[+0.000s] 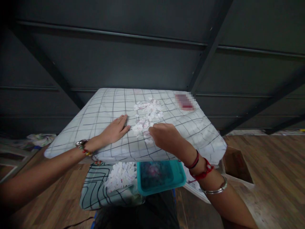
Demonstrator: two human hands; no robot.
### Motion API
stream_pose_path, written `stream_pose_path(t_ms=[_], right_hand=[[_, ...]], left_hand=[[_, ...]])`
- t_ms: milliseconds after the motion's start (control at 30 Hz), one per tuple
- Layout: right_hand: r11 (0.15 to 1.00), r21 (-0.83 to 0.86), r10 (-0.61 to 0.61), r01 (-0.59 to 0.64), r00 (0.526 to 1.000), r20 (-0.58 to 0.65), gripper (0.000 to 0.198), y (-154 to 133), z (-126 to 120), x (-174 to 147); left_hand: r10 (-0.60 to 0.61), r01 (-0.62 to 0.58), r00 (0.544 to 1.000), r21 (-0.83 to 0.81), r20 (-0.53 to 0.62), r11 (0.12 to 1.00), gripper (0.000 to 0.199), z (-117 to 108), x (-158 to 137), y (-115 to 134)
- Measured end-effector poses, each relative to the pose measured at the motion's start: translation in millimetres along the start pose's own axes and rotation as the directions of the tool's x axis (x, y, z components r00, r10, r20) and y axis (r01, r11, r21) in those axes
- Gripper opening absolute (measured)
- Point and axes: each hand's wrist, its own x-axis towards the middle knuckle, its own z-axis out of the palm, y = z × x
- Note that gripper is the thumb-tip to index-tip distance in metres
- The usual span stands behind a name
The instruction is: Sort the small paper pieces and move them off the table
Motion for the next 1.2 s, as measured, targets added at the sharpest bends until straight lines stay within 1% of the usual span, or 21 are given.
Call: stream_pose_path(t_ms=[100,200,267,333,433,567,700,800,933,1067,1133,1200], right_hand=[[0.999,0.004,0.037,-0.037,0.998,-0.041,0.025,-6.1,10.2,14.4],[1.000,0.010,-0.020,0.020,0.999,-0.033,0.025,-12.2,13.4,19.9],[0.997,0.009,-0.072,0.073,0.997,-0.005,0.023,-15.4,9.0,17.0],[0.995,0.008,-0.097,0.097,0.995,0.028,0.021,-17.9,2.2,12.1],[0.996,0.007,-0.093,0.093,0.995,0.045,0.020,-20.6,-4.3,8.0],[0.995,-0.007,-0.103,0.103,0.994,0.040,0.019,-23.7,-3.3,7.7],[0.996,0.003,-0.086,0.086,0.993,0.081,0.020,-25.1,-6.0,-2.3],[0.998,0.001,-0.068,0.069,0.996,0.061,0.020,-25.7,-8.8,-10.4],[0.996,0.023,-0.085,0.084,0.996,0.024,0.020,-26.9,-5.9,-13.1],[0.994,0.030,-0.108,0.106,0.992,0.062,0.019,-23.6,-5.3,-20.4],[0.995,0.024,-0.096,0.094,0.993,0.074,0.019,-21.3,-7.3,-23.9],[0.997,0.024,-0.078,0.076,0.995,0.058,0.019,-20.7,-8.4,-23.0]], left_hand=[[0.000,0.000,1.000,0.006,0.004,1.000,0.065,0.2,-0.1,-0.2],[-0.008,0.007,1.000,0.006,0.007,1.000,0.065,0.5,-0.1,-0.5],[-0.009,0.009,1.000,0.007,0.010,1.000,0.065,0.9,0.0,-0.6],[-0.009,0.009,1.000,0.005,0.011,1.000,0.066,1.3,0.3,-0.8],[-0.015,0.016,1.000,-0.008,0.010,1.000,0.065,1.8,0.7,-1.0],[-0.016,0.016,1.000,-0.014,0.009,1.000,0.066,1.5,1.1,-0.9],[0.001,-0.001,1.000,-0.006,0.004,1.000,0.067,0.8,1.1,-0.4],[0.002,-0.002,1.000,-0.013,-0.003,1.000,0.066,1.2,1.3,-0.4],[-0.010,0.010,1.000,-0.009,0.000,1.000,0.064,1.6,1.6,-0.7],[-0.010,0.010,1.000,-0.012,0.007,1.000,0.064,0.3,1.4,-0.4],[-0.011,0.012,1.000,-0.009,0.012,1.000,0.065,-0.1,1.4,-0.5],[-0.011,0.011,1.000,0.000,0.009,1.000,0.065,0.2,1.5,-0.8]])
